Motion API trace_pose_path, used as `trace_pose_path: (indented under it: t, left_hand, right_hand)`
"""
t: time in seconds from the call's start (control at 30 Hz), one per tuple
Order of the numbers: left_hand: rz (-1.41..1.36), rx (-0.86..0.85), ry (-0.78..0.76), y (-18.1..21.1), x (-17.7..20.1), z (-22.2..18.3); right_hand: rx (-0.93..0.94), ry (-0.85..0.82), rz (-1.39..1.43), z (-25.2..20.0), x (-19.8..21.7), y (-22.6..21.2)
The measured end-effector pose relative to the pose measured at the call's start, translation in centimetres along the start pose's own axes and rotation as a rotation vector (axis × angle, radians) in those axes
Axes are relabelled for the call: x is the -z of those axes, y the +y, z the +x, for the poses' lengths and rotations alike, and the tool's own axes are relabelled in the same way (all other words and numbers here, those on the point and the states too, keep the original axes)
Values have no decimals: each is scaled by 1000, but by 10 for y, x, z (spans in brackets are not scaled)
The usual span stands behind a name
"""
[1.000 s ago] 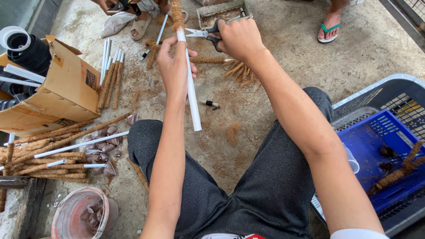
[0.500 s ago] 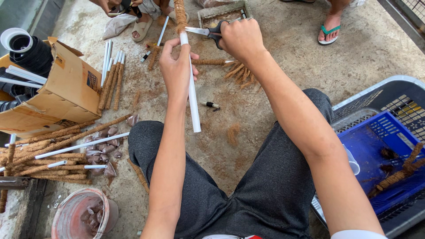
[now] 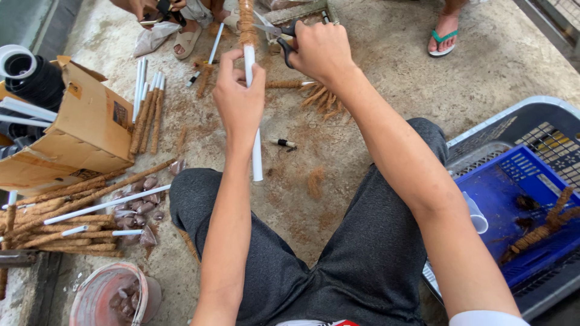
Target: The person sits on the floor and uses scissors to trim the excess coir rope wrapped around a white plastic rod. They repeatedly cut the fibers to create a neat, uniform surface along the rod's length.
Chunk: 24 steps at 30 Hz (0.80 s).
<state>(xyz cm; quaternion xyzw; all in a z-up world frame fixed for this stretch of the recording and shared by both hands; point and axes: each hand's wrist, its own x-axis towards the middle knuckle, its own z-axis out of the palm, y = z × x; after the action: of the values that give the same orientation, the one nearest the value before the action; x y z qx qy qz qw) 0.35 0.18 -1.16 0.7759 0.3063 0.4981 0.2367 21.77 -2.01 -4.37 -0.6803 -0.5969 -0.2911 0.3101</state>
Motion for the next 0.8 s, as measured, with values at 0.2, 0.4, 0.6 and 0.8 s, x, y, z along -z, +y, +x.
trace_pose_path:
  t: [0.2, 0.4, 0.6, 0.8]
  left_hand:
    - [150, -67, -7, -1, 1, -1]
    - [149, -78, 11, 2, 2, -2]
    - [129, -47, 12, 1, 1, 0]
    - [97, 43, -124, 7, 2, 0]
  right_hand:
    - [-5, 8, -43, 0, -3, 0]
    - [15, 25, -93, -2, -3, 0]
    - [5, 2, -65, -2, 0, -7]
    - [-465, -79, 930, 8, 17, -28]
